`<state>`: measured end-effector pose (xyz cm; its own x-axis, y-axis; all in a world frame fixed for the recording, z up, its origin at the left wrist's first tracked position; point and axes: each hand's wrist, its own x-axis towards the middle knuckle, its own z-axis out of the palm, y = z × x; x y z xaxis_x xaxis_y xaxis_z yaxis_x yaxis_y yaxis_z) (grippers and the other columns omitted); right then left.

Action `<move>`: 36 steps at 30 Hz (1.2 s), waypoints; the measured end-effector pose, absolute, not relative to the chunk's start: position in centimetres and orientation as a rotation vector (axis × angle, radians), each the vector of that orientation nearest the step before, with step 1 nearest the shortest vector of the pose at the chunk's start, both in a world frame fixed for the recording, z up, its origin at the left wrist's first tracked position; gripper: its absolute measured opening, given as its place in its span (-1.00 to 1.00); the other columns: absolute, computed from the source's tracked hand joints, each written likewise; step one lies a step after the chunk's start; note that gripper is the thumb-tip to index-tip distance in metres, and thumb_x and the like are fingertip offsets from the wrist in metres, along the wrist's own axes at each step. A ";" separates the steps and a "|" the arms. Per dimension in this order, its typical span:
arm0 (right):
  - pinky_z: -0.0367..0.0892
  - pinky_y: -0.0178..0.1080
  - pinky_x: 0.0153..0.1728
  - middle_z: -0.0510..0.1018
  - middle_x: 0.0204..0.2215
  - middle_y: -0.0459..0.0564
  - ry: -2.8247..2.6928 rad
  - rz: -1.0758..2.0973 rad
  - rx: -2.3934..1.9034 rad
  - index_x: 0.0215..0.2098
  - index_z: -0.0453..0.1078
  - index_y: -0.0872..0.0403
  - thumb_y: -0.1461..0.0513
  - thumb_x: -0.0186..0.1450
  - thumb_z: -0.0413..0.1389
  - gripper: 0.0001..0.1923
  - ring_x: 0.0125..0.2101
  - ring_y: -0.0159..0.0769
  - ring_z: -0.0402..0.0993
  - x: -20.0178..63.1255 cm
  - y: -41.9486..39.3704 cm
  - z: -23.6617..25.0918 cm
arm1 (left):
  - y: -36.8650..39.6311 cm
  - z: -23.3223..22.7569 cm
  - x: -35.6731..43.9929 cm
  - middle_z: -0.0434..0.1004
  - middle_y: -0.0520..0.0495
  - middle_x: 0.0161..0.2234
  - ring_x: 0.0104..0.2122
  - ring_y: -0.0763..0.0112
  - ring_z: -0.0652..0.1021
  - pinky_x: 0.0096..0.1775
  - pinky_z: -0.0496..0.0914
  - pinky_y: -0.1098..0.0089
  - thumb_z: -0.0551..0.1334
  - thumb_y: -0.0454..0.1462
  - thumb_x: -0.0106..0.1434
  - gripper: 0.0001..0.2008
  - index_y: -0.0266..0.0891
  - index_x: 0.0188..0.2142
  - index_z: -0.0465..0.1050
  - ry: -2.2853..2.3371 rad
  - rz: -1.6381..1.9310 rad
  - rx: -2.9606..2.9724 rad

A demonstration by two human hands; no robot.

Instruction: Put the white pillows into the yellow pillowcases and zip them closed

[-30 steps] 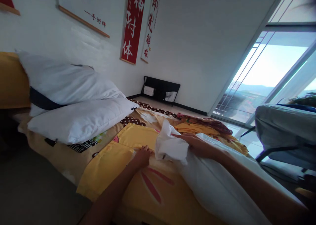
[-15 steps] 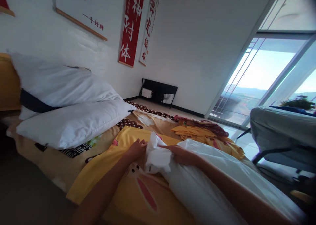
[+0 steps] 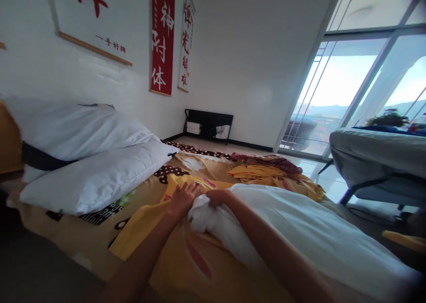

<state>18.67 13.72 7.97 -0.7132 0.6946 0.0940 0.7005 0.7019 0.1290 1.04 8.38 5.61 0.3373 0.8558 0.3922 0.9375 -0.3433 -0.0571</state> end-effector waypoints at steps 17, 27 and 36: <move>0.08 0.02 0.16 0.26 0.21 0.26 -2.629 -0.469 -1.369 0.14 0.30 0.20 0.34 0.36 -0.12 -0.59 0.20 -0.07 0.15 16.0 6.6 7.9 | 0.3 8.6 0.5 0.55 -0.05 -0.24 -0.09 0.22 0.35 -0.06 0.06 0.15 0.09 -0.27 0.28 -0.75 -0.23 -0.42 0.51 -1.537 -0.637 -2.697; 0.26 -0.04 -0.07 0.51 -0.10 0.14 -2.821 -0.431 -1.083 0.04 0.35 0.06 0.22 0.32 0.04 -0.68 -0.10 -0.08 0.42 20.6 -1.3 6.3 | -1.3 8.4 -0.4 0.55 -0.08 -0.21 -0.07 0.23 0.38 -0.03 0.10 0.11 0.05 -0.29 0.30 -0.72 -0.24 -0.43 0.51 -1.536 -0.456 -2.745; 0.36 -0.09 -0.08 0.54 -0.17 0.02 -2.902 -0.205 -1.045 -0.13 0.44 0.14 0.25 0.37 0.05 -0.82 -0.13 -0.23 0.47 17.3 7.5 9.7 | -4.2 8.1 4.7 0.56 -0.17 -0.19 -0.19 0.16 0.51 -0.08 0.33 0.21 0.21 -0.25 0.09 -0.74 -0.22 -0.20 0.49 -1.302 -0.109 -2.926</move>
